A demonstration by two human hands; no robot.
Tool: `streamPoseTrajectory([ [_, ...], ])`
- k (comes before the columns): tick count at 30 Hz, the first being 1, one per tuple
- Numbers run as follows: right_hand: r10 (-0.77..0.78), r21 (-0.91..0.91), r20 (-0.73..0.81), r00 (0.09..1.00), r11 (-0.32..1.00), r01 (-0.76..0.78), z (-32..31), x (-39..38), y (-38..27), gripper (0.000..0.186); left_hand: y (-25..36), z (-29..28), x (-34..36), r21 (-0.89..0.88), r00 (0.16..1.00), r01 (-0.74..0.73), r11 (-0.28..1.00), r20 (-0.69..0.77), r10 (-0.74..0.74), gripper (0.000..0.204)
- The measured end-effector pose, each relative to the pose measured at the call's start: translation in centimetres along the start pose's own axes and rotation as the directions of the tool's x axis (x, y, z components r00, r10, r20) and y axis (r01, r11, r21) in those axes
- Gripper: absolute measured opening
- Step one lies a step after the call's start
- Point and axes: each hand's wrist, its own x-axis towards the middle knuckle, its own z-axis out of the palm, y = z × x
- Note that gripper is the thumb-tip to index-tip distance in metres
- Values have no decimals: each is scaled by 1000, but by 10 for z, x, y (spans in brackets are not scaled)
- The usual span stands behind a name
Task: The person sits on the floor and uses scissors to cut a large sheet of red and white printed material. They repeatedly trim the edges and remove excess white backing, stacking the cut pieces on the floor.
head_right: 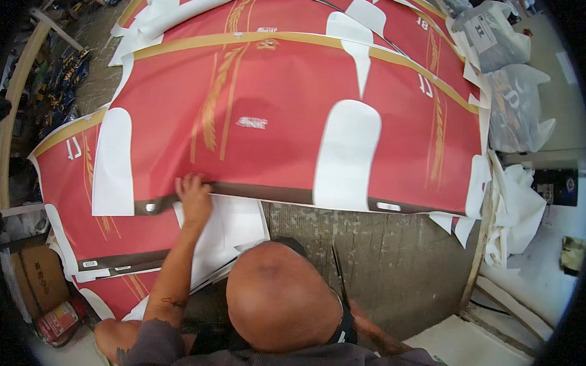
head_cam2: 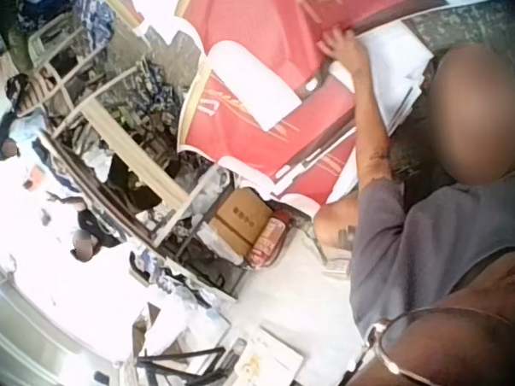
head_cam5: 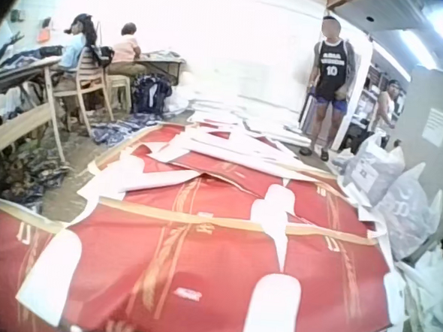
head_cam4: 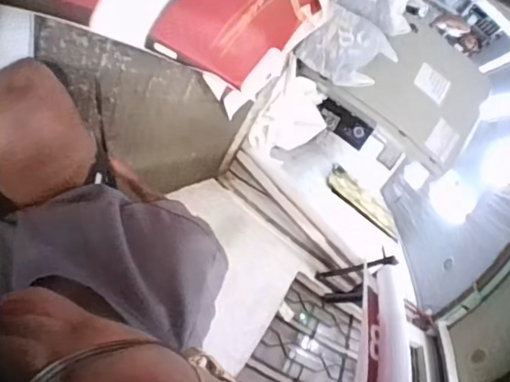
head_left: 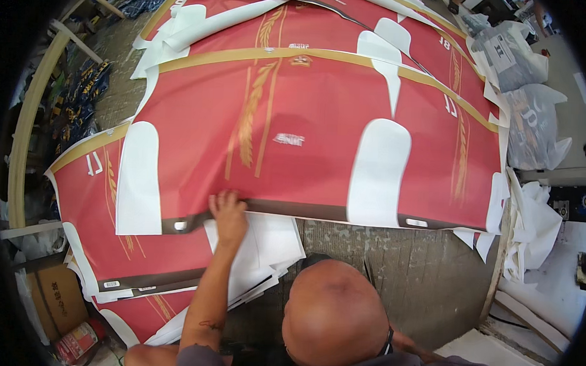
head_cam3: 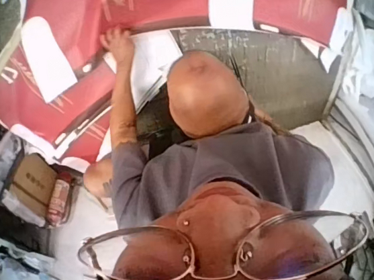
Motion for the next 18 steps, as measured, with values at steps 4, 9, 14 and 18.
streamPoseTrajectory([
  [4, -62, 191, -51, 997, 979, 71, 5, 41, -36, 63, -1, 11, 4, 93, 979, 194, 977, 49, -199, 36],
  [9, -171, 585, -37, 985, 795, 160, 22, 109, -81, 61, 109, 52, -2, -234, 920, -334, 913, 131, 370, 62],
  [14, -403, 186, -152, 903, 885, 426, 32, 134, -80, 46, 183, 59, 28, -489, 719, -468, 737, 274, 638, 30],
  [18, -427, 208, -199, 882, 861, 464, 29, 143, -88, 42, 193, 48, 33, -647, 561, -310, 697, 467, 683, 10],
])
